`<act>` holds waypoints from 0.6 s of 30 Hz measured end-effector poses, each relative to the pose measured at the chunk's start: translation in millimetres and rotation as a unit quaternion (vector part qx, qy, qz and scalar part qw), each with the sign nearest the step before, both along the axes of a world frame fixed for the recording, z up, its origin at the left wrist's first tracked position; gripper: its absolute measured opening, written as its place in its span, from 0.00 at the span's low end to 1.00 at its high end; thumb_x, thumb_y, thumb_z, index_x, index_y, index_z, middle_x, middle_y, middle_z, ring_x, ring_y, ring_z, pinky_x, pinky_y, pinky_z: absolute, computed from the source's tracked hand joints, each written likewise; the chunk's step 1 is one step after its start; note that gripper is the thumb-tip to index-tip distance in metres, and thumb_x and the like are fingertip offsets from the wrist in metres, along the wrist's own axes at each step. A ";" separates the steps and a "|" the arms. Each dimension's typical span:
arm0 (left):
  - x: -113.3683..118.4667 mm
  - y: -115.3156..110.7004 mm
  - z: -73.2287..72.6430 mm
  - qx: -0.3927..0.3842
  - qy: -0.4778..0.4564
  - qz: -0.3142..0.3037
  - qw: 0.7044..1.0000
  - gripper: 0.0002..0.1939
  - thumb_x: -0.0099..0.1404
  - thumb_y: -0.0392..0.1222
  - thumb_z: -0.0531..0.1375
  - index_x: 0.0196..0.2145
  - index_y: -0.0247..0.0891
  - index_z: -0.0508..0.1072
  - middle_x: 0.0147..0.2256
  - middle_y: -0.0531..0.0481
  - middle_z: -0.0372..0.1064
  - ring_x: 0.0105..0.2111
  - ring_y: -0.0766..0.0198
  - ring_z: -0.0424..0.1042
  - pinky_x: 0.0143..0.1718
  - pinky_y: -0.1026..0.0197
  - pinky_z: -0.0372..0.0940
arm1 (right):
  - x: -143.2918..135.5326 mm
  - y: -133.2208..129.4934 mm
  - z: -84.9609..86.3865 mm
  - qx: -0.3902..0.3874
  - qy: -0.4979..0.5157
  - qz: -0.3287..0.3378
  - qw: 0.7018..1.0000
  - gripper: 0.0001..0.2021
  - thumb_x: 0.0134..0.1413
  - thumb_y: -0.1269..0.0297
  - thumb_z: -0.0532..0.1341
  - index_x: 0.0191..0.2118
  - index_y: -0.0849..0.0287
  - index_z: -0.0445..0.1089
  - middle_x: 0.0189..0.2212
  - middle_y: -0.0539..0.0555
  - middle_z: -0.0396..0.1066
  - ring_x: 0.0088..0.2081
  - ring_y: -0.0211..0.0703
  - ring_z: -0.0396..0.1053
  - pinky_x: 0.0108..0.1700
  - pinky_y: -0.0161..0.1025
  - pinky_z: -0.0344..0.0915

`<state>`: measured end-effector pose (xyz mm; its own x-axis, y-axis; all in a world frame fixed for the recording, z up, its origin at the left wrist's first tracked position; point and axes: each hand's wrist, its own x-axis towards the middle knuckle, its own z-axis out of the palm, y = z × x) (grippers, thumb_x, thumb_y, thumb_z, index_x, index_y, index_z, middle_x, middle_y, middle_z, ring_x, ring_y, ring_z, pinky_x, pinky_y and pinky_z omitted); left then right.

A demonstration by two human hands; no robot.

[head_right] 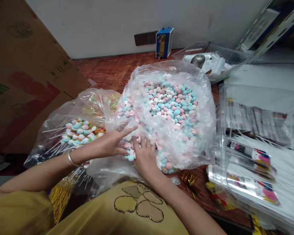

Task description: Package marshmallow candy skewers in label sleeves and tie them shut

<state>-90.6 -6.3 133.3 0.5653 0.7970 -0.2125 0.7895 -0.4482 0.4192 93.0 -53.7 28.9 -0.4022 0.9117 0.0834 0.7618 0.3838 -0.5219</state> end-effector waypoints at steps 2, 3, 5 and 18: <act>-0.4 6.4 10.1 0.062 -0.008 -0.004 0.998 0.30 0.68 0.39 0.63 0.66 0.39 0.63 0.47 0.41 0.77 0.44 0.55 0.77 0.43 0.58 0.67 | 4.4 2.3 2.5 0.015 -0.016 0.031 0.999 0.43 0.50 0.71 0.67 0.72 0.58 0.54 0.71 0.73 0.51 0.68 0.76 0.54 0.61 0.68 0.61; -0.4 9.4 13.6 0.093 -0.002 -0.002 0.996 0.23 0.70 0.39 0.61 0.61 0.38 0.68 0.48 0.40 0.76 0.46 0.55 0.76 0.45 0.57 0.66 | 8.0 4.1 2.7 0.025 -0.008 0.042 0.999 0.43 0.52 0.70 0.67 0.72 0.58 0.53 0.72 0.72 0.48 0.69 0.74 0.53 0.61 0.67 0.62; -0.6 13.6 17.8 0.120 0.043 -0.017 0.992 0.13 0.73 0.41 0.58 0.52 0.35 0.73 0.46 0.40 0.76 0.46 0.54 0.75 0.46 0.56 0.65 | 17.6 8.9 0.7 0.041 0.020 0.041 0.998 0.39 0.55 0.67 0.65 0.71 0.58 0.54 0.72 0.71 0.49 0.69 0.70 0.54 0.61 0.64 0.63; -19.1 14.3 6.6 0.144 0.240 -0.215 0.936 0.08 0.68 0.32 0.61 0.31 0.37 0.75 0.35 0.45 0.75 0.42 0.53 0.68 0.45 0.53 0.57 | 3.8 8.9 3.1 0.136 0.016 0.202 0.970 0.25 0.63 0.64 0.60 0.65 0.56 0.64 0.71 0.66 0.55 0.72 0.71 0.47 0.67 0.75 0.45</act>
<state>-109.7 8.0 139.9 0.7411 0.5811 -0.3363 0.5764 -0.8075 -0.1249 96.8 -44.8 32.0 -0.7157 0.6223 0.3171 0.5050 0.7747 -0.3806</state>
